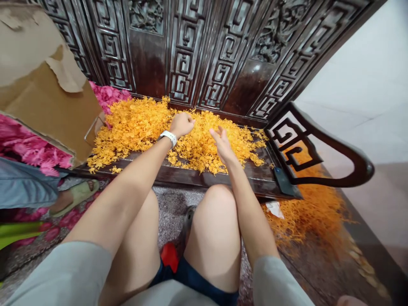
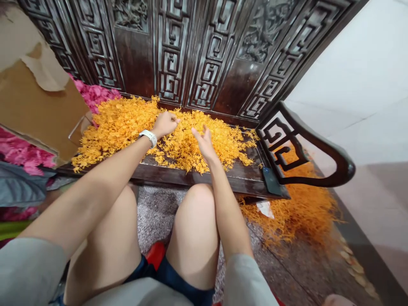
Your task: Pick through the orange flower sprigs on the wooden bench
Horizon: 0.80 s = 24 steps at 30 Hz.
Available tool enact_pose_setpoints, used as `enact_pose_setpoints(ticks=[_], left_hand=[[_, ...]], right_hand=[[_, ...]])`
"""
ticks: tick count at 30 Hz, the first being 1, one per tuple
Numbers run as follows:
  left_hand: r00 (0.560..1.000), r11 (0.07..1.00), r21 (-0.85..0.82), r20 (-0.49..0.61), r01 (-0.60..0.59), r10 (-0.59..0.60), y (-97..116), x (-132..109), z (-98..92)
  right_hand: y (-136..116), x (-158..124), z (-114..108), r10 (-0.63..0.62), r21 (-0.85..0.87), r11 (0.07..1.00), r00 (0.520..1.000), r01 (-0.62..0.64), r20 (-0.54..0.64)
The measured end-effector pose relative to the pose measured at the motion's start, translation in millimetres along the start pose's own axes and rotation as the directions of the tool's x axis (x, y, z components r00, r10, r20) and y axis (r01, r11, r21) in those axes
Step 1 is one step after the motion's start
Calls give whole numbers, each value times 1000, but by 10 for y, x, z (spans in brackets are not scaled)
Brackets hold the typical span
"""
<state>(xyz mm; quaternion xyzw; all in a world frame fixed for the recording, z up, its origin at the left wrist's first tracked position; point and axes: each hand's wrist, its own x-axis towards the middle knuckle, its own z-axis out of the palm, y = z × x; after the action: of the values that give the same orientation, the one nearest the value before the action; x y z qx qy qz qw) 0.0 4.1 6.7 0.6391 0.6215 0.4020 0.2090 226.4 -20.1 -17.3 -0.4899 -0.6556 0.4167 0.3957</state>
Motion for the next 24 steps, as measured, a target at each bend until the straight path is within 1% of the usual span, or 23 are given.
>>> enact_pose_setpoints(ticks=[3, 5, 6, 7, 8, 9, 10, 11, 12, 13, 14, 15, 16, 17, 18, 19, 20, 21, 22, 24], left_hand=[[997, 995, 66, 24, -72, 71, 165, -28, 65], [996, 993, 68, 18, -92, 91, 224, -35, 65], [997, 995, 67, -7, -79, 80, 229, -32, 48], [997, 997, 61, -42, -56, 59, 217, -24, 21], [996, 998, 56, -75, -33, 38, 190, -11, -14], [995, 998, 55, -99, -18, 23, 149, 7, -53], [993, 999, 53, -119, -3, 9, 99, 27, -93], [989, 999, 42, -147, 27, -20, 42, 48, -131], [980, 997, 15, -187, 76, -72, -19, 69, -167], [963, 990, -34, -229, 136, -141, -81, 87, -199], [942, 977, -97, -261, 192, -211, -142, 101, -226], [925, 961, -159, -275, 226, -263, -199, 110, -248], [921, 951, -205, -268, 232, -283, -248, 115, -266], [932, 950, -229, -245, 213, -268, -287, 117, -278], [946, 956, -232, -223, 181, -234, -311, 119, -284], [956, 963, -222, -213, 151, -200, -318, 120, -283], [961, 970, -206, -214, 129, -174, -306, 122, -275], [965, 976, -186, -214, 112, -152, -277, 125, -260], [970, 982, -161, -206, 95, -127, -231, 127, -237], [983, 993, -107, -169, 52, -69, -106, 125, -176]], right_hand=[[-26, -11, 100, 49, 106, 993, 998, -45, -37], [-53, -28, 129, 54, 157, 986, 998, -51, -12], [-83, -49, 129, 43, 187, 981, 999, -43, 7], [-127, -83, 121, 23, 215, 976, 998, -34, 56], [-188, -129, 109, -8, 239, 971, 991, -25, 134], [-263, -188, 94, -47, 255, 967, 965, -21, 257], [-347, -254, 80, -92, 267, 963, 906, -24, 413], [-433, -323, 69, -140, 278, 960, 808, -30, 572], [-513, -389, 62, -188, 287, 957, 689, -31, 700], [-580, -445, 59, -233, 303, 953, 590, -22, 773], [-629, -486, 60, -269, 324, 946, 544, -6, 795], [-655, -508, 66, -291, 344, 939, 560, 12, 776], [-658, -510, 77, -298, 358, 933, 637, 36, 711], [-639, -493, 90, -282, 353, 933, 739, 64, 612], [-603, -460, 105, -244, 329, 941, 840, 84, 485], [-556, -417, 122, -193, 290, 953, 914, 88, 358], [-503, -369, 140, -137, 249, 966, 957, 72, 254], [-452, -322, 159, -83, 220, 975, 979, 41, 186], [-408, -279, 178, -36, 210, 978, 988, 4, 153], [-351, -214, 219, 16, 237, 970, 989, -51, 149]])
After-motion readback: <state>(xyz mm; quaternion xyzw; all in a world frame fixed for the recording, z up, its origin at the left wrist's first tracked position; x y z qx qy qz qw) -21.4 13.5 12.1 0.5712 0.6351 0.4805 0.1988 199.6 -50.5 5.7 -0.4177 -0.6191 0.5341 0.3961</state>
